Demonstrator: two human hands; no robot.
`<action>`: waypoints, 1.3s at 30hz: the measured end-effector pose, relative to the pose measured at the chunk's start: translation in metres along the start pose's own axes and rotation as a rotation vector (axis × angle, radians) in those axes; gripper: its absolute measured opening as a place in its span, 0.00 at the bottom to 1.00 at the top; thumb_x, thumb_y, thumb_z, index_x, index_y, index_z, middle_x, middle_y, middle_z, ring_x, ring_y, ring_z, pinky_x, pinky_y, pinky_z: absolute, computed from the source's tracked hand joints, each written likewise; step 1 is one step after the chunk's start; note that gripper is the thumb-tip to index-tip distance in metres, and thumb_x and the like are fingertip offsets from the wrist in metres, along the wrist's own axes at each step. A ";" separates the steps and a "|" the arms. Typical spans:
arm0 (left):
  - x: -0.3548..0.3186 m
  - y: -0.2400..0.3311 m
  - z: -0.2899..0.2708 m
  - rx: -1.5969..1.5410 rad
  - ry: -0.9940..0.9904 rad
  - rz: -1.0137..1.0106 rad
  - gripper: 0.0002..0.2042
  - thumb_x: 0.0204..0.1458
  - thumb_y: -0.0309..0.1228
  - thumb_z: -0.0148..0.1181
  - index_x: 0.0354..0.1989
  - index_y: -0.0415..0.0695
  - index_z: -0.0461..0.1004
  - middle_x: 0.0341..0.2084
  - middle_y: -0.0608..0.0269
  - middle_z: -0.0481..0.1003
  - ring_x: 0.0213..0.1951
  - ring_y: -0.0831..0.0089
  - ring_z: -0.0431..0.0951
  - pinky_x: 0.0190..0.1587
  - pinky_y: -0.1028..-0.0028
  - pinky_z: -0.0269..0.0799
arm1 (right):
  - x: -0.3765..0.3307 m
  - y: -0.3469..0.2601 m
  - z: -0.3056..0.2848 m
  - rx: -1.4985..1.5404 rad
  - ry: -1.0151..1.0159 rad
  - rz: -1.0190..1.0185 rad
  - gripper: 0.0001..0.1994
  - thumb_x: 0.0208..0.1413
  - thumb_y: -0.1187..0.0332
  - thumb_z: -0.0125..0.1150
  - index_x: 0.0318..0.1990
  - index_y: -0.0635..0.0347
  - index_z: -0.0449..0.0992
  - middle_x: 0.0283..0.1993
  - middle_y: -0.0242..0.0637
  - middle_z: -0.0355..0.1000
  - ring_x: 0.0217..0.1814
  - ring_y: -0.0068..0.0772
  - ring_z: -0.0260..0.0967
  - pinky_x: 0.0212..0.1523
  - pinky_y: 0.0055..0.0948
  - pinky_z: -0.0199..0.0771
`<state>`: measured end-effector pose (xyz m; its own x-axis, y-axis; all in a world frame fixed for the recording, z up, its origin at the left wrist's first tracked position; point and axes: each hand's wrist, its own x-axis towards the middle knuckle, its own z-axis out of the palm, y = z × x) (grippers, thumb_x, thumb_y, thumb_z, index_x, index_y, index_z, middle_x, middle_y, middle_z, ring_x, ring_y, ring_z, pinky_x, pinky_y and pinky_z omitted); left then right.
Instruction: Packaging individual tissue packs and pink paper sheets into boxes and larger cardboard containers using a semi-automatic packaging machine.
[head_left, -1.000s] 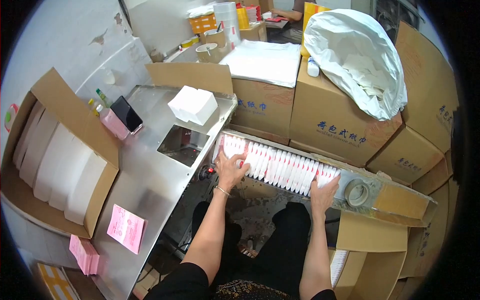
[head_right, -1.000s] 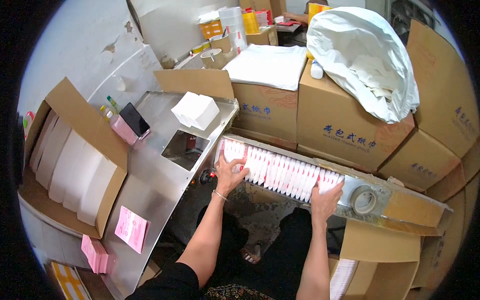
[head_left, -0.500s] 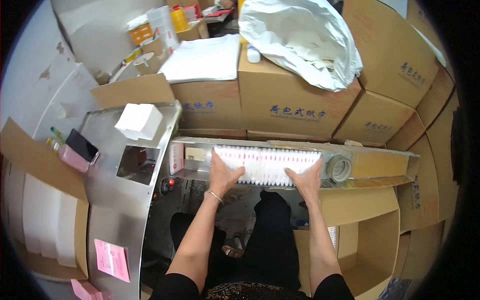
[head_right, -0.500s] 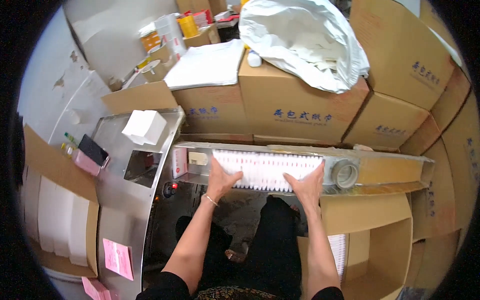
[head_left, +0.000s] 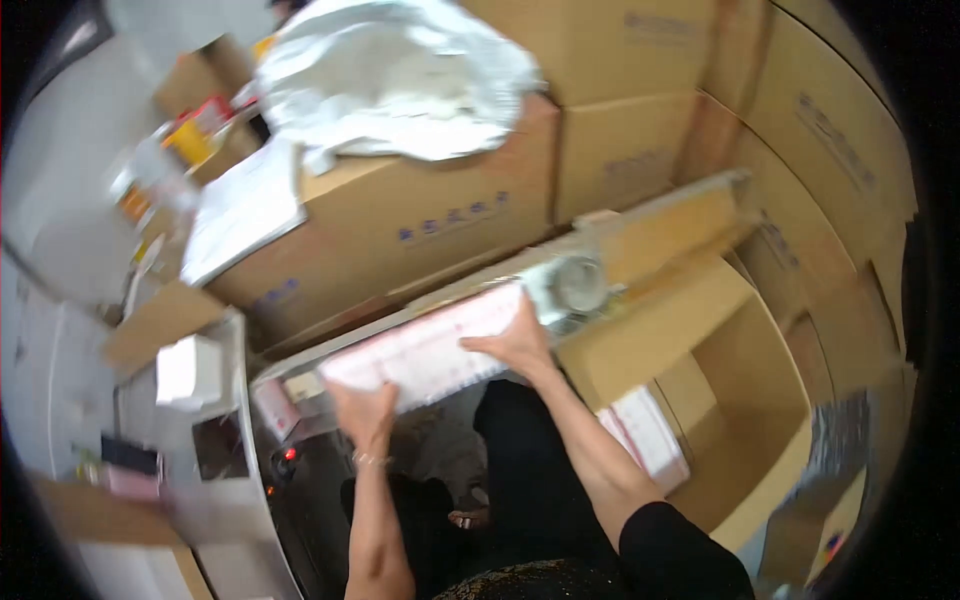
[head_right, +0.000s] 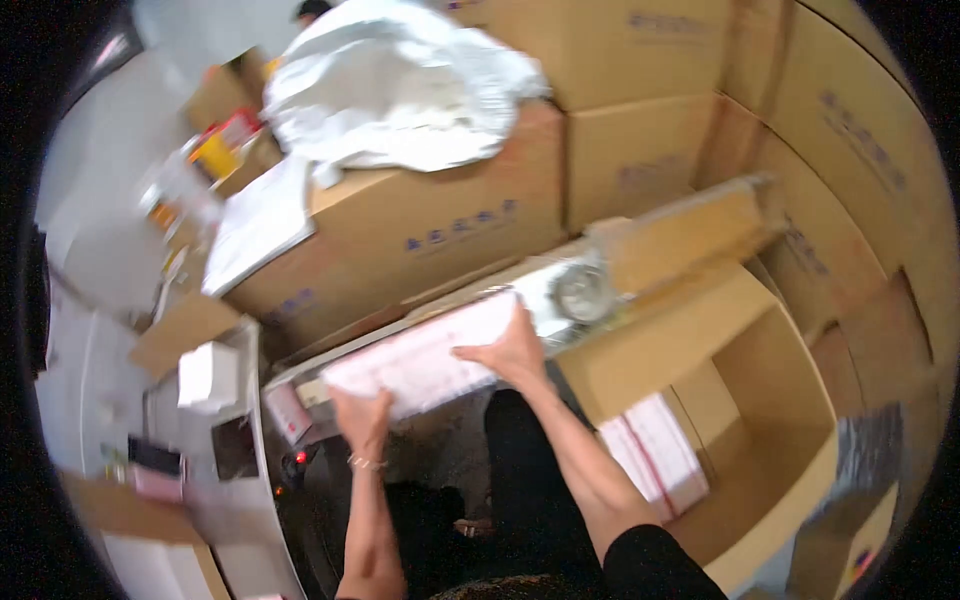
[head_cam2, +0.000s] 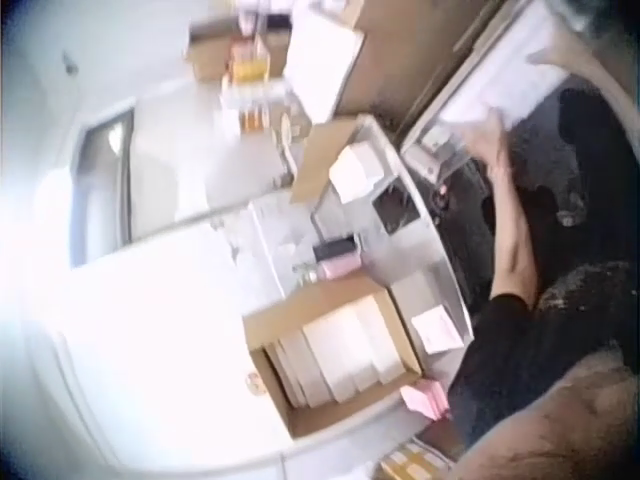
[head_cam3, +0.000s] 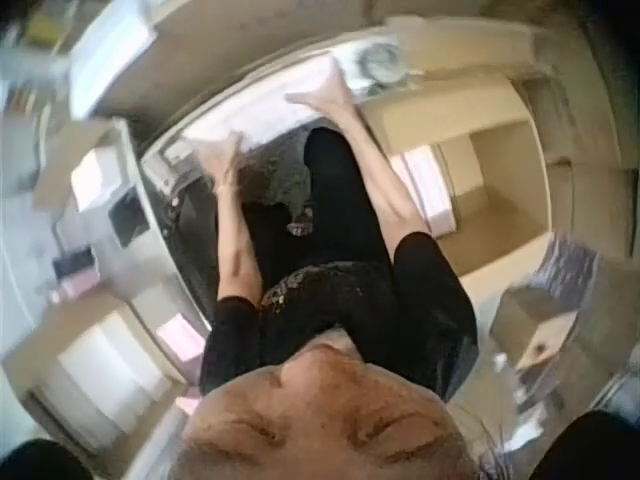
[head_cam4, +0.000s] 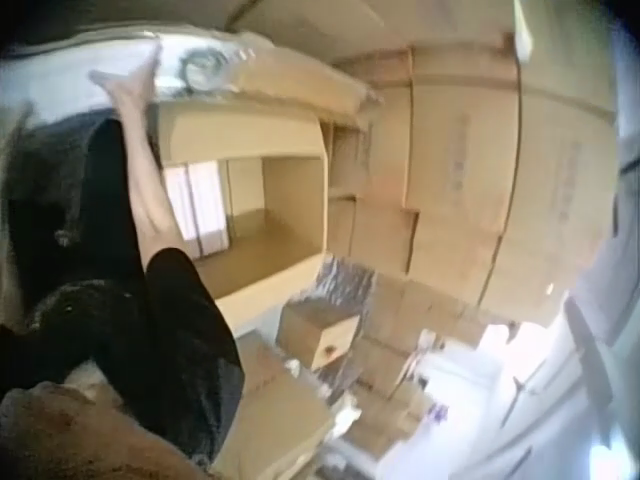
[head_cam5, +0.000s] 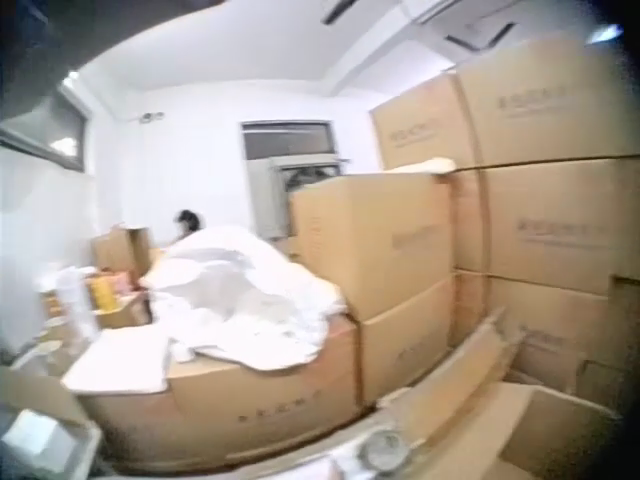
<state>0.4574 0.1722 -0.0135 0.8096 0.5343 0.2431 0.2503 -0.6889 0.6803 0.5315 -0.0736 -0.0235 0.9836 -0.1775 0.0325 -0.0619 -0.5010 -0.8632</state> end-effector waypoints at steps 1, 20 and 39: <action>-0.005 0.001 -0.008 -0.042 0.046 0.081 0.43 0.36 0.37 0.68 0.61 0.28 0.57 0.50 0.36 0.70 0.50 0.43 0.74 0.53 0.58 0.70 | -0.005 -0.004 -0.008 0.023 -0.003 -0.014 0.67 0.25 0.44 0.83 0.69 0.76 0.48 0.66 0.61 0.59 0.70 0.54 0.57 0.68 0.41 0.60; -0.302 0.325 0.243 -0.130 -0.764 1.097 0.55 0.32 0.38 0.75 0.70 0.32 0.47 0.49 0.38 0.67 0.46 0.47 0.72 0.52 0.56 0.69 | -0.234 0.371 -0.302 0.588 1.138 0.451 0.33 0.64 0.63 0.57 0.71 0.64 0.51 0.68 0.41 0.59 0.68 0.38 0.57 0.70 0.36 0.52; -0.419 0.101 0.487 0.318 -1.217 1.038 0.36 0.47 0.40 0.60 0.65 0.37 0.59 0.56 0.32 0.67 0.55 0.46 0.73 0.57 0.51 0.69 | -0.209 0.460 -0.199 -0.113 0.689 1.248 0.44 0.59 0.46 0.58 0.70 0.68 0.46 0.71 0.53 0.47 0.74 0.48 0.43 0.72 0.46 0.43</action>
<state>0.4019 -0.3600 -0.3836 0.5697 -0.7713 -0.2836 -0.6705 -0.6358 0.3824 0.2639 -0.4352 -0.3275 0.0007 -0.8966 -0.4428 -0.8551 0.2291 -0.4650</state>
